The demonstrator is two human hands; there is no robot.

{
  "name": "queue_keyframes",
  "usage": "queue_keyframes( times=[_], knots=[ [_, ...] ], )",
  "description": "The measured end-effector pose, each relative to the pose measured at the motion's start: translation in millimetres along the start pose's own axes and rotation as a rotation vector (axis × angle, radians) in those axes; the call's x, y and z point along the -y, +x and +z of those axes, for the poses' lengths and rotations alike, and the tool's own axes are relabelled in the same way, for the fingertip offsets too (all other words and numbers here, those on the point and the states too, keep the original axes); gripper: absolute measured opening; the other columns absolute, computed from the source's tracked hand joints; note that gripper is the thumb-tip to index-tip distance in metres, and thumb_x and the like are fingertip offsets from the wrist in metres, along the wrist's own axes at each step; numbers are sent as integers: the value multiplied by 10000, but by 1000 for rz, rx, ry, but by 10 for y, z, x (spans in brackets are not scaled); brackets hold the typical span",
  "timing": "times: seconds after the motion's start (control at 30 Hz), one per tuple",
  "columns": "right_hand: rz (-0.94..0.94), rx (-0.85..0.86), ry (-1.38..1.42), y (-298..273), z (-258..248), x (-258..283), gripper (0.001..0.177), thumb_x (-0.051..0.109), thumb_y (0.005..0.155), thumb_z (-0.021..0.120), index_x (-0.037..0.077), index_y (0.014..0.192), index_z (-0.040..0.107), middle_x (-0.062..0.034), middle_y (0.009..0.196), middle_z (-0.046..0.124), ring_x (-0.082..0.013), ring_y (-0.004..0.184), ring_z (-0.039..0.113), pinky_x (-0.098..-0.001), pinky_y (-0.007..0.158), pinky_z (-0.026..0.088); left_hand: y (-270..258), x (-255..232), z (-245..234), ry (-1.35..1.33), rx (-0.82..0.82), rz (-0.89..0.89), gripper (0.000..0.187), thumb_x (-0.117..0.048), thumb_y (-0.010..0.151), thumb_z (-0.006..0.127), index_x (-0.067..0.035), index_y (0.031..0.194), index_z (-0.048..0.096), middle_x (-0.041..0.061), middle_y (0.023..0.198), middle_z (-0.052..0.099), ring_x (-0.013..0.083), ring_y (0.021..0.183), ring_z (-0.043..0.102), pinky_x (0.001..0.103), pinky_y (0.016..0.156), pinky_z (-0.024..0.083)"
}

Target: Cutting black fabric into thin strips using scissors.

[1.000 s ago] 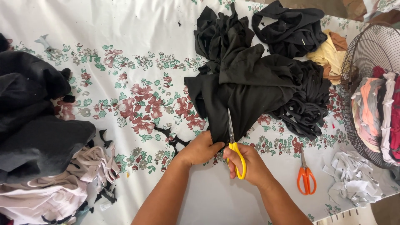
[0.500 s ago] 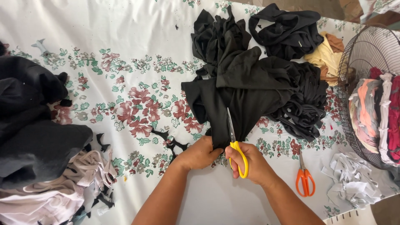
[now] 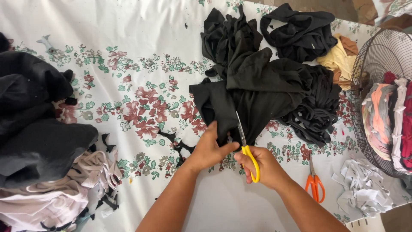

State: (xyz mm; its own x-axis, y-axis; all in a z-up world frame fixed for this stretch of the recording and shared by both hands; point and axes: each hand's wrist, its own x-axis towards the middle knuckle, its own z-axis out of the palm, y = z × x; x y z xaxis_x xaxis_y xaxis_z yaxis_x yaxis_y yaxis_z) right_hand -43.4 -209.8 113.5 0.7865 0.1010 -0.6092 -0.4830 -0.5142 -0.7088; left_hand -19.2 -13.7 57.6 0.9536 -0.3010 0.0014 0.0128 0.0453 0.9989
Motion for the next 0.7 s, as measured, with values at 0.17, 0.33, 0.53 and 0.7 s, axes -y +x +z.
queue_keyframes(
  times=[0.17, 0.33, 0.53, 0.7],
  knots=[
    [-6, 60, -37, -77, 144, -27, 357, 375, 902, 705, 32, 809, 671, -15, 514, 555, -118, 397, 585, -274, 410, 499, 49, 221, 5, -499, -124, -78, 368, -47, 829, 766, 14, 1167, 635, 67, 1029, 727, 156, 948, 665, 294, 857, 546],
    [-47, 89, -21, -46, 186, -104, 344, 363, 909, 705, 34, 828, 645, -17, 504, 555, -122, 399, 592, -272, 421, 505, 85, 462, 12, -913, -5, -177, 207, -6, 855, 739, 37, 1050, 687, 89, 975, 731, 168, 857, 664, 301, 825, 555],
    [-11, 58, -30, -24, 211, -51, 368, 373, 917, 706, 17, 831, 666, -12, 518, 543, -120, 420, 586, -272, 431, 499, 79, 293, 12, -569, -74, -323, 135, -61, 874, 756, 20, 978, 725, 57, 819, 703, 126, 710, 605, 287, 597, 465],
    [19, 73, 1, -54, 231, -63, 370, 397, 905, 682, 35, 834, 665, -10, 520, 544, -125, 406, 578, -281, 421, 506, 59, 312, 93, -548, -140, -192, 181, -13, 814, 773, -49, 967, 683, 20, 779, 670, 77, 643, 599, 240, 557, 493]
  ],
)
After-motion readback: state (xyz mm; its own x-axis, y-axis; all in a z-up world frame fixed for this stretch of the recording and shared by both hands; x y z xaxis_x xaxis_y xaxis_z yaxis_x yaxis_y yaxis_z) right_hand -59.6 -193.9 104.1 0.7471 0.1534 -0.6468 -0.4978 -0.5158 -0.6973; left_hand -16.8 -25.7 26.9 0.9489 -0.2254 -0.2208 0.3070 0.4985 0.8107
